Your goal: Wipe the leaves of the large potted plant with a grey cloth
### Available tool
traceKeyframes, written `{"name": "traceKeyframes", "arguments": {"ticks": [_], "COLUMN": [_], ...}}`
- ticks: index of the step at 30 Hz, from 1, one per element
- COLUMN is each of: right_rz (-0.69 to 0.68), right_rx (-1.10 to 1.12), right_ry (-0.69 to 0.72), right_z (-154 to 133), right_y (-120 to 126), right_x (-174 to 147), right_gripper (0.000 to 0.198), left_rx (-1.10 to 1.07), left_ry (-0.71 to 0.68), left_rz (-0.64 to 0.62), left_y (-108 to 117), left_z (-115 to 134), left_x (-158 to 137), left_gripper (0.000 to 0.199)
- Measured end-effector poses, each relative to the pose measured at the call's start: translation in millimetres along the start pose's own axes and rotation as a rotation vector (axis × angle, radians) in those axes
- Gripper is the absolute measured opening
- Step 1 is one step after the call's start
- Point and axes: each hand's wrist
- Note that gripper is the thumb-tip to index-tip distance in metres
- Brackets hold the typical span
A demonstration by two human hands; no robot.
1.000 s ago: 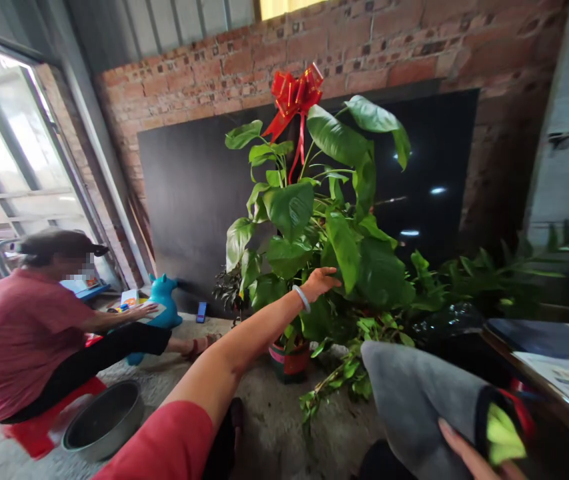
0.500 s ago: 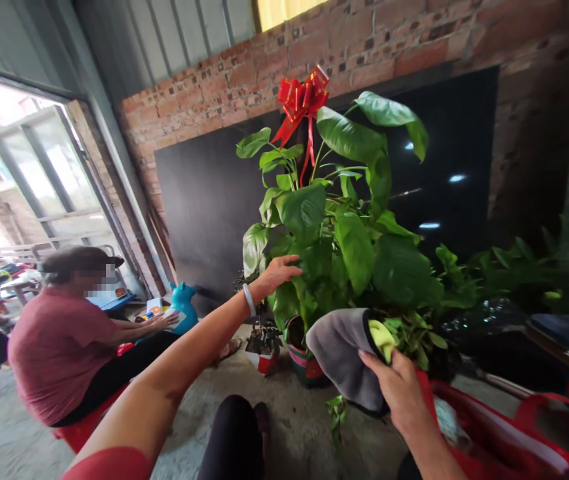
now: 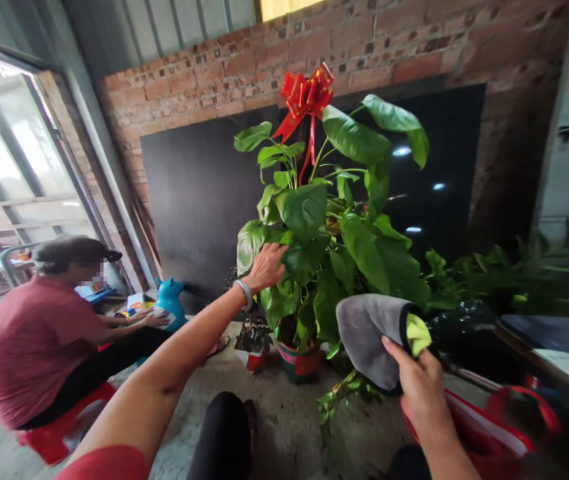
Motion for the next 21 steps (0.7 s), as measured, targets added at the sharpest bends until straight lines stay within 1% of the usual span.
{"name": "traceKeyframes", "arguments": {"ticks": [2, 3, 5, 7, 9, 10, 12, 14, 16, 17, 19, 21], "right_rz": [0.026, 0.036, 0.044, 0.044, 0.022, -0.005, -0.075, -0.104, -0.067, -0.031, 0.025, 0.048], "right_rx": [0.027, 0.048, 0.108, 0.149, 0.103, 0.049, -0.064, -0.131, -0.155, -0.148, -0.098, -0.041], "right_ry": [-0.076, -0.083, 0.008, 0.134, 0.207, 0.203, 0.109, -0.039, -0.155, -0.184, -0.167, -0.086], "right_z": [-12, -21, -39, -48, -46, -41, -27, -15, -10, -10, -11, -11], "right_y": [5, 4, -4, -12, -15, -12, -2, 13, 25, 29, 31, 28], "right_x": [-5, -6, -6, -6, -7, -9, -12, -15, -17, -17, -15, -13], "right_gripper": [0.057, 0.058, 0.057, 0.052, 0.046, 0.045, 0.046, 0.053, 0.059, 0.061, 0.061, 0.058], "left_rx": [-0.022, -0.039, -0.088, -0.155, -0.233, -0.267, -0.318, -0.351, -0.388, -0.414, -0.489, -0.577], "left_ry": [0.029, 0.046, 0.071, 0.084, 0.084, 0.080, 0.078, 0.100, 0.153, 0.184, 0.234, 0.266], "left_rz": [-0.080, -0.115, -0.170, -0.201, -0.209, -0.207, -0.191, -0.170, -0.169, -0.180, -0.210, -0.230], "left_y": [-25, -38, -61, -81, -95, -100, -107, -109, -107, -104, -99, -96], "left_z": [5, 9, 19, 30, 41, 45, 50, 49, 46, 45, 46, 51], "left_x": [-22, -33, -51, -64, -71, -73, -75, -73, -68, -65, -58, -52], "left_gripper": [0.065, 0.067, 0.070, 0.072, 0.074, 0.074, 0.074, 0.073, 0.069, 0.066, 0.057, 0.048]}}
Point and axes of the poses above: each hand's wrist, its own x-axis towards the middle knuckle, its own y-axis out of the back of the hand, z = x × y, and after that the axes turned 13 degrees about z, right-handed
